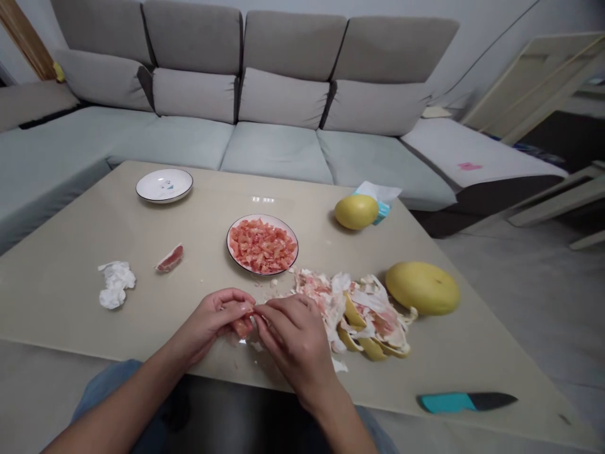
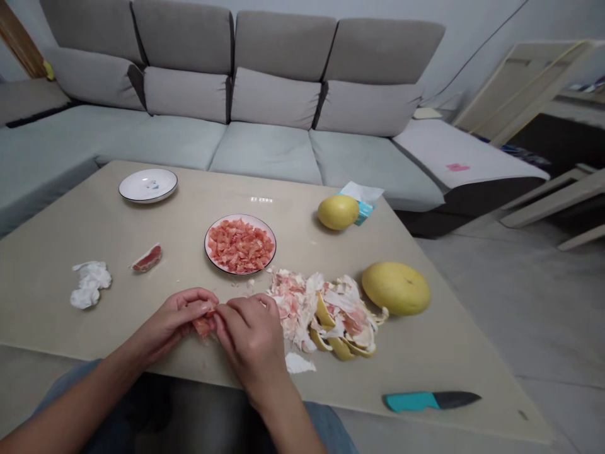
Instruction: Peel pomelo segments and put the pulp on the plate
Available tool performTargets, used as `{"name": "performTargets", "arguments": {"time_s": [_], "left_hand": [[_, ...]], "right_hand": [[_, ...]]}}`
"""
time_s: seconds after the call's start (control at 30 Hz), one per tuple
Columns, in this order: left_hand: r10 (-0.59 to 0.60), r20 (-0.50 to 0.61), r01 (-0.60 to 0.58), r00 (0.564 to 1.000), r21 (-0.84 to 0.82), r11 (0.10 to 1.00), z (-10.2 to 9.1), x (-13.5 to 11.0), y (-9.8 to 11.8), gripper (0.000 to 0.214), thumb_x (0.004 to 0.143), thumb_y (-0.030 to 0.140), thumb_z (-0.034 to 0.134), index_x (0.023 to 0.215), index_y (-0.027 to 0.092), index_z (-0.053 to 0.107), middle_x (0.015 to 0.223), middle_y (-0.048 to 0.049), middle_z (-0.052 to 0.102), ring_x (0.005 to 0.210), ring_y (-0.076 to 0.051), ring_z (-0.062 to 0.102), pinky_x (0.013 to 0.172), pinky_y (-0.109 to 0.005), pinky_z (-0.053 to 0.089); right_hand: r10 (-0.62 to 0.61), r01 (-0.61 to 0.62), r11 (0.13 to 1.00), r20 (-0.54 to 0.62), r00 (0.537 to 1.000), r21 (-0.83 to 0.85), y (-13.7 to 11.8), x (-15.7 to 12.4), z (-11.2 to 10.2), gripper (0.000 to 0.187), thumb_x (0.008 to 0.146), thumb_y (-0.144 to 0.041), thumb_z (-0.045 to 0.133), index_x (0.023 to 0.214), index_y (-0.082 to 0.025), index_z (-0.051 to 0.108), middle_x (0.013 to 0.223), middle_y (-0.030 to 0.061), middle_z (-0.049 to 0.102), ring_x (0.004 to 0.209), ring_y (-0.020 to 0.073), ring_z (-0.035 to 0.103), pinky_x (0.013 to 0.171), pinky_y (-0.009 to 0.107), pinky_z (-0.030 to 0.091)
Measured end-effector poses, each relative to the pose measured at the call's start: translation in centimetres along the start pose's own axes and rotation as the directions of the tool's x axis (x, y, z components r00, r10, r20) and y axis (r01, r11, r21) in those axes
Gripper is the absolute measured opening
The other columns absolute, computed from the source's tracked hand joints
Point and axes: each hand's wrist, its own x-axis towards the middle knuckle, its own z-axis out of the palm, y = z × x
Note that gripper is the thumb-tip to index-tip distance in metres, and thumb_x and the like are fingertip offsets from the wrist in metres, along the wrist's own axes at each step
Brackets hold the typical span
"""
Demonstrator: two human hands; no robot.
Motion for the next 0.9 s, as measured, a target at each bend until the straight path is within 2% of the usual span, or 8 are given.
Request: {"name": "performTargets", "arguments": {"time_s": [0.23,0.43,0.7,0.9], "left_hand": [[0.051,0.003,-0.051,0.999,0.15,0.987,0.2,0.0,-0.1,0.024,0.082,0.035,0.07,0.093,0.014,0.066,0.068,-0.0011,0.066,0.061,-0.01,0.058,0.059,-0.02,0.045],[0.036,0.069,-0.046,0.997,0.136,0.99,0.3,-0.2,-0.2,0.038,0.077,0.032,0.074,0.111,0.018,0.062,0.084,-0.0016,0.067,0.061,-0.01,0.059,0.06,-0.023,0.046],[0.175,-0.05,-0.137,0.983,0.434,0.891,0.4,-0.4,-0.1,0.029,0.073,0.031,0.076,0.098,0.02,0.067,0.077,0.0002,0.065,0.061,-0.011,0.056,0.058,-0.021,0.046],[0.162,-0.051,-0.125,0.985,0.428,0.895,0.7,-0.5,-0.3,0.02,0.076,0.032,0.071,0.09,0.017,0.067,0.065,0.0016,0.063,0.056,-0.011,0.055,0.053,-0.02,0.043]], "right_hand": [[-0.077,0.08,0.988,0.028,0.997,-0.129,0.2,-0.2,0.8,0.011,0.089,-0.012,0.058,0.082,-0.016,0.065,0.07,0.0038,0.069,0.066,0.0162,0.06,0.07,0.034,0.041],[0.021,-0.021,1.0,-0.018,1.0,-0.016,0.2,-0.2,0.7,0.01,0.087,-0.013,0.058,0.08,-0.016,0.063,0.071,0.0057,0.066,0.068,0.0184,0.058,0.068,0.033,0.044],[0.13,-0.129,0.988,0.0,0.992,0.082,0.3,-0.5,0.8,0.008,0.084,-0.012,0.059,0.078,-0.018,0.061,0.071,0.0045,0.066,0.067,0.0178,0.057,0.067,0.032,0.043],[0.11,-0.109,0.992,-0.022,0.994,0.059,0.1,-0.5,1.1,0.012,0.081,-0.01,0.056,0.073,-0.019,0.059,0.067,0.0032,0.063,0.065,0.0175,0.055,0.065,0.031,0.042]]}}
